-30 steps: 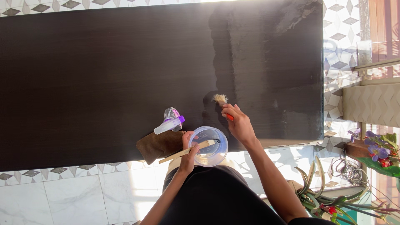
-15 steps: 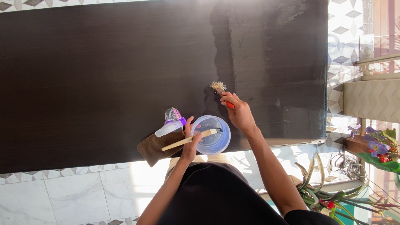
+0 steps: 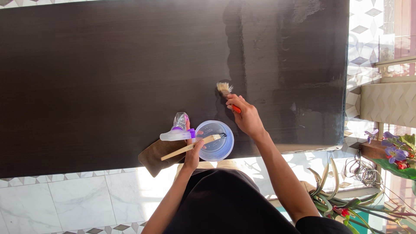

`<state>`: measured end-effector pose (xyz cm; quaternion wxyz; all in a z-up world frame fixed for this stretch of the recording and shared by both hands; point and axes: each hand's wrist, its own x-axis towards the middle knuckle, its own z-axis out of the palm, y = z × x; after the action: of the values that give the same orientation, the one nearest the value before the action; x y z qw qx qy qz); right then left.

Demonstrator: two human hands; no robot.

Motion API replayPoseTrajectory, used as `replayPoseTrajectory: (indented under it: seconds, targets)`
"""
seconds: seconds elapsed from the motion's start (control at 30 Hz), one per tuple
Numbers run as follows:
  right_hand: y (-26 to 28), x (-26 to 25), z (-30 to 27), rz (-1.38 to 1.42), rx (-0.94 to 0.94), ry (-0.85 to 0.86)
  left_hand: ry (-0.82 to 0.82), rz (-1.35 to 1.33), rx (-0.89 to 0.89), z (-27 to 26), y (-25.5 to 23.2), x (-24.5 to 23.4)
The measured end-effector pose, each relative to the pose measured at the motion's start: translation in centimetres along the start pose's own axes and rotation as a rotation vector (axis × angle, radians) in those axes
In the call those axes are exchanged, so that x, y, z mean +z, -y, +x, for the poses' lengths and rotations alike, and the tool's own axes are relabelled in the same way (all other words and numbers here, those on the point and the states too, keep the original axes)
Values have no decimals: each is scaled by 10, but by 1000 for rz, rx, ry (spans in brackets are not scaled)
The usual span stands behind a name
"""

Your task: The person paints a black table with a brush, dipping the brush into a plastic container of liquid and applying it to the surface in long strokes.

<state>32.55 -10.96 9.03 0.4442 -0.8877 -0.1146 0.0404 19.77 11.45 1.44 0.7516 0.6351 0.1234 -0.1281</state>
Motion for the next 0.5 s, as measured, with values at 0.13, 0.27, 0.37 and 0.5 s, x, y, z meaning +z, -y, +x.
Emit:
replayPoseTrajectory:
  seconds: [0.13, 0.27, 0.37, 0.5]
  targets:
    - [6, -5, -10, -9, 27, 69, 16, -48, 2, -1, -1, -7]
    - [1, -8, -6, -52, 92, -55, -7, 0, -10, -2, -2, -19]
    - [1, -1, 10, -54, 83, -115, -3, 22, -20, 0, 0, -23]
    - [10, 6, 10, -4, -30, -33, -10, 16, -36, 1, 0, -27]
